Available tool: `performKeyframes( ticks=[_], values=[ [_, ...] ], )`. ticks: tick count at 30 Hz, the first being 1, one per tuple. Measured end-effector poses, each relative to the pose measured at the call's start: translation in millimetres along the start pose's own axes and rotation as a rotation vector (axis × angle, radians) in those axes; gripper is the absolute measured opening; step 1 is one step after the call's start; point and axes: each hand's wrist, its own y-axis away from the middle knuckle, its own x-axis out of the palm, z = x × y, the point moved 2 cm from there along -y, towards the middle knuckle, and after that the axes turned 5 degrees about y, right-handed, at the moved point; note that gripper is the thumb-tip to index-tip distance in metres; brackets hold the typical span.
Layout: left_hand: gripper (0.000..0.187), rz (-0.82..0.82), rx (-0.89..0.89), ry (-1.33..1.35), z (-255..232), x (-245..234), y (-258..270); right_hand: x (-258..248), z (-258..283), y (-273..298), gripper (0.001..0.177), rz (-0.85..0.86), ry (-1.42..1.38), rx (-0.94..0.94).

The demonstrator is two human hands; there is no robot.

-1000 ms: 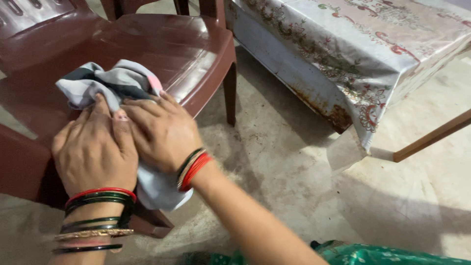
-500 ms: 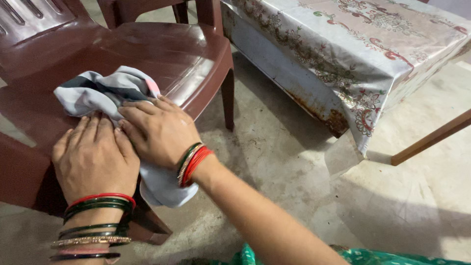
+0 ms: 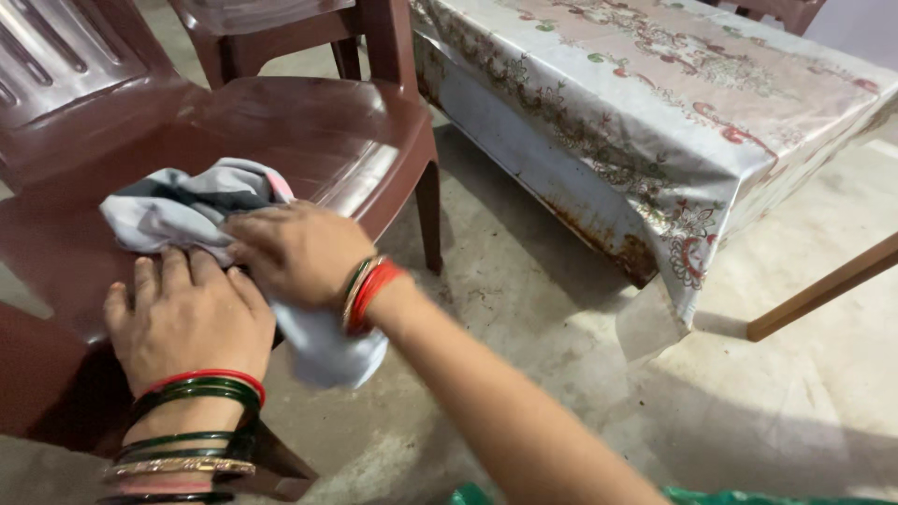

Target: The person wipes a brown plastic chair with a white cloth, cleaning the seat, backrest, and armrests. They then move to a second brown plastic chair and wipe its seat and armrests.

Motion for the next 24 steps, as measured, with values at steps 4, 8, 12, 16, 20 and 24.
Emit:
performKeyframes(
  ticks=[4, 8, 12, 16, 20, 24],
  values=[
    [0.059, 0.145, -0.114, -0.017, -11.6, 14.7, -24.5, -16.9, -80.2, -26.0, 0.038, 0.083, 0.094, 0.095],
    [0.064, 0.289, -0.22, -0.027, -29.3, 31.4, -51.3, -26.0, -115.7, -43.2, 0.037, 0.033, 0.353, 0.323],
    [0.062, 0.304, -0.242, 0.007, -49.7, 43.3, -70.3, 3.2, -74.7, -44.4, 0.028, 0.329, 0.25, 0.2],
    [0.061, 0.365, -0.319, -0.023, -64.8, 44.4, -72.9, -8.3, -103.0, -47.1, 0.034, 0.23, -0.064, 0.012],
    [0.072, 0.354, -0.368, -0.054, -93.1, 48.2, -91.0, -30.3, -174.0, -53.9, 0.029, 0.153, 0.152, 0.205],
    [0.072, 0.336, -0.225, 0.041, -122.4, 66.7, -112.3, -50.0, -193.7, -30.1, 0.032, -0.294, 0.17, 0.395]
  ],
)
